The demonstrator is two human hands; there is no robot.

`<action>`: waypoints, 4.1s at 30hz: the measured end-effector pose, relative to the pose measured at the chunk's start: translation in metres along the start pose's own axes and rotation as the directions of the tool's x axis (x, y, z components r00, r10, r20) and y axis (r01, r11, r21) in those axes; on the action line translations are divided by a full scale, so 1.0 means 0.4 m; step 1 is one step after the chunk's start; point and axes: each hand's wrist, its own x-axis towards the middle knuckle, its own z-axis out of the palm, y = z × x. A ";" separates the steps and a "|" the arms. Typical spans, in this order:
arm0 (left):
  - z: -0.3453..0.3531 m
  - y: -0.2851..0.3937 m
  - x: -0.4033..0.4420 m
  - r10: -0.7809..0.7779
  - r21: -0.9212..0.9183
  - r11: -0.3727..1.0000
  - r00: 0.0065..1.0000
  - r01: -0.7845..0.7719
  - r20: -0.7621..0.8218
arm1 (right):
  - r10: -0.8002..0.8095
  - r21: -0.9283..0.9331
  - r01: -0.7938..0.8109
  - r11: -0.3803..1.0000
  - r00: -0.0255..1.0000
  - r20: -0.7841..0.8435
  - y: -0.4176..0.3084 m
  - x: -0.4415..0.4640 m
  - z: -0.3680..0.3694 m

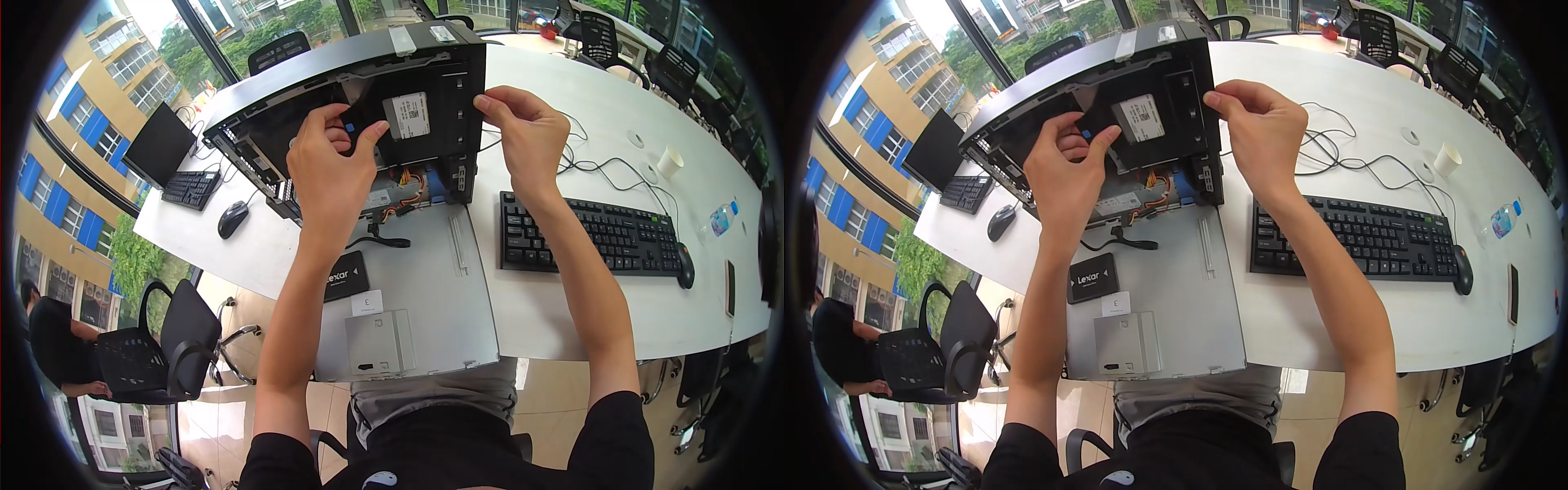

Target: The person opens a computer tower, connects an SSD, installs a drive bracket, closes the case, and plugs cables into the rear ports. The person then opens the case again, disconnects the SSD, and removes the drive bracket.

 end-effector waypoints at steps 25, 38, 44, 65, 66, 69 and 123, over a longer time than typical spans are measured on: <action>-0.038 0.000 -0.006 -0.137 -0.164 0.976 0.988 0.147 0.071 | 0.083 0.110 -0.098 0.989 0.987 0.135 0.010 0.022 -0.022; -0.107 -0.032 -0.057 -0.134 -0.651 0.743 0.987 0.156 0.084 | -0.136 0.158 0.109 0.981 0.975 0.175 -0.052 0.076 -0.071; -0.219 0.009 -0.129 -0.344 -0.643 0.607 0.884 0.467 0.317 | -0.525 -0.105 0.658 0.746 0.677 0.515 -0.197 0.000 -0.111; -0.163 -0.101 -0.324 -0.147 -0.238 0.922 0.844 0.306 0.515 | 0.223 -0.408 0.650 0.641 0.351 0.909 -0.105 -0.287 -0.120; -0.161 -0.118 -0.306 -0.002 -0.126 0.990 0.905 0.062 0.426 | 0.228 -0.407 0.658 0.634 0.344 0.911 -0.100 -0.286 -0.123; -0.138 -0.210 -0.247 0.368 -0.011 0.913 0.813 -0.407 0.452 | 0.221 -0.377 0.683 0.626 0.308 0.925 -0.079 -0.288 -0.125; -0.283 -0.293 -0.301 0.251 -0.002 0.951 0.772 -0.308 0.584 | 0.031 -0.110 0.088 0.990 0.625 0.780 -0.048 -0.266 0.129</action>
